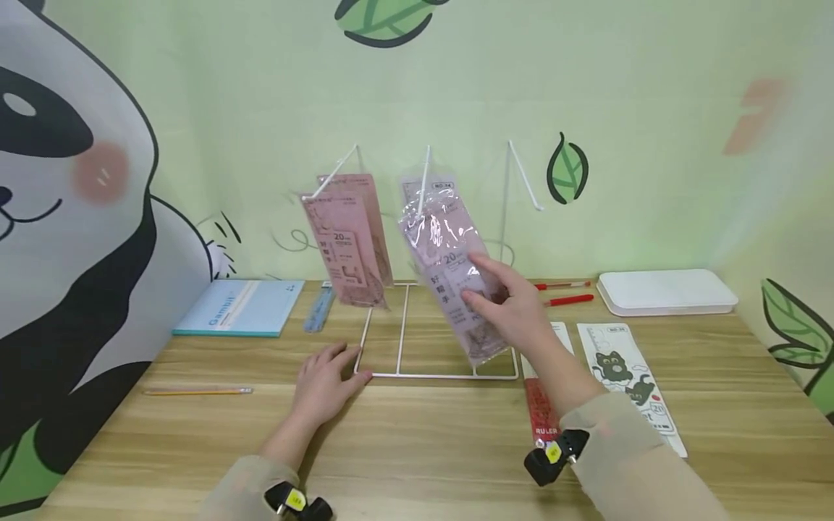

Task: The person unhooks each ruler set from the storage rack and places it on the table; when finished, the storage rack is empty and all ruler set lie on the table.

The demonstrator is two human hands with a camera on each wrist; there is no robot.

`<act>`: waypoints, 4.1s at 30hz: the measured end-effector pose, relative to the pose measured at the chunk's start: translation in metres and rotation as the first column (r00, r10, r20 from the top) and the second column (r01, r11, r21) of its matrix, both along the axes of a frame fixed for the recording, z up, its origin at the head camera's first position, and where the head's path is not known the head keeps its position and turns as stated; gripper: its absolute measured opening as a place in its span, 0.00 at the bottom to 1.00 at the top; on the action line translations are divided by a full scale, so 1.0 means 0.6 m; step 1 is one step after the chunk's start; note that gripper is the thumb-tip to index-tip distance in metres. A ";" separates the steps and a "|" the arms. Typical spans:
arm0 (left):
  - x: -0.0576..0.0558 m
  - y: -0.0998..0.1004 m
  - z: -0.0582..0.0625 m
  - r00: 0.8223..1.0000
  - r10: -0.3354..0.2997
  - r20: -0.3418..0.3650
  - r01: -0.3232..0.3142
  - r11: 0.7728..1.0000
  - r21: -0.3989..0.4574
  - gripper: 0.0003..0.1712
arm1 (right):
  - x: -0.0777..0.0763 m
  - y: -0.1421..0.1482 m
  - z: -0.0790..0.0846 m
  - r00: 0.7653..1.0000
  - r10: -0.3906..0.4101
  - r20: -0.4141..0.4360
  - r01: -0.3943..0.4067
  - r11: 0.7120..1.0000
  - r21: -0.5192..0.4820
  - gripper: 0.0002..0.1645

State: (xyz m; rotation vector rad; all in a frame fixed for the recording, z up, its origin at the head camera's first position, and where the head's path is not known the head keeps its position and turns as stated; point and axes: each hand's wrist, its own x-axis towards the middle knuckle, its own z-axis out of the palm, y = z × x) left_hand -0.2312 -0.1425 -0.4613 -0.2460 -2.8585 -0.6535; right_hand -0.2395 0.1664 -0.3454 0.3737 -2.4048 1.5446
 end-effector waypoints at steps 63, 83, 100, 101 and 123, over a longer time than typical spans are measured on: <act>0.002 0.006 0.004 1.000 -0.003 0.031 0.003 1.000 -0.007 0.33 | 0.066 0.132 -0.004 0.994 -0.049 -0.092 0.065 0.984 0.168 0.37; 0.002 0.007 0.006 1.000 -0.001 0.022 0.002 1.000 -0.008 0.33 | 0.068 0.281 -0.030 0.964 -0.246 0.096 0.210 0.935 0.286 0.45; 0.006 0.007 0.008 1.000 0.004 0.020 -0.004 1.000 -0.003 0.32 | 0.078 0.373 -0.072 0.934 -0.339 0.115 0.262 0.867 0.425 0.48; 0.005 0.006 0.007 1.000 0.006 0.020 -0.005 1.000 -0.003 0.32 | 0.078 0.376 -0.076 0.932 -0.344 0.112 0.267 0.862 0.430 0.48; 0.002 0.004 0.006 1.000 0.004 0.030 -0.004 1.000 -0.003 0.32 | 0.105 0.451 -0.138 0.901 -0.407 0.154 0.287 0.822 0.491 0.48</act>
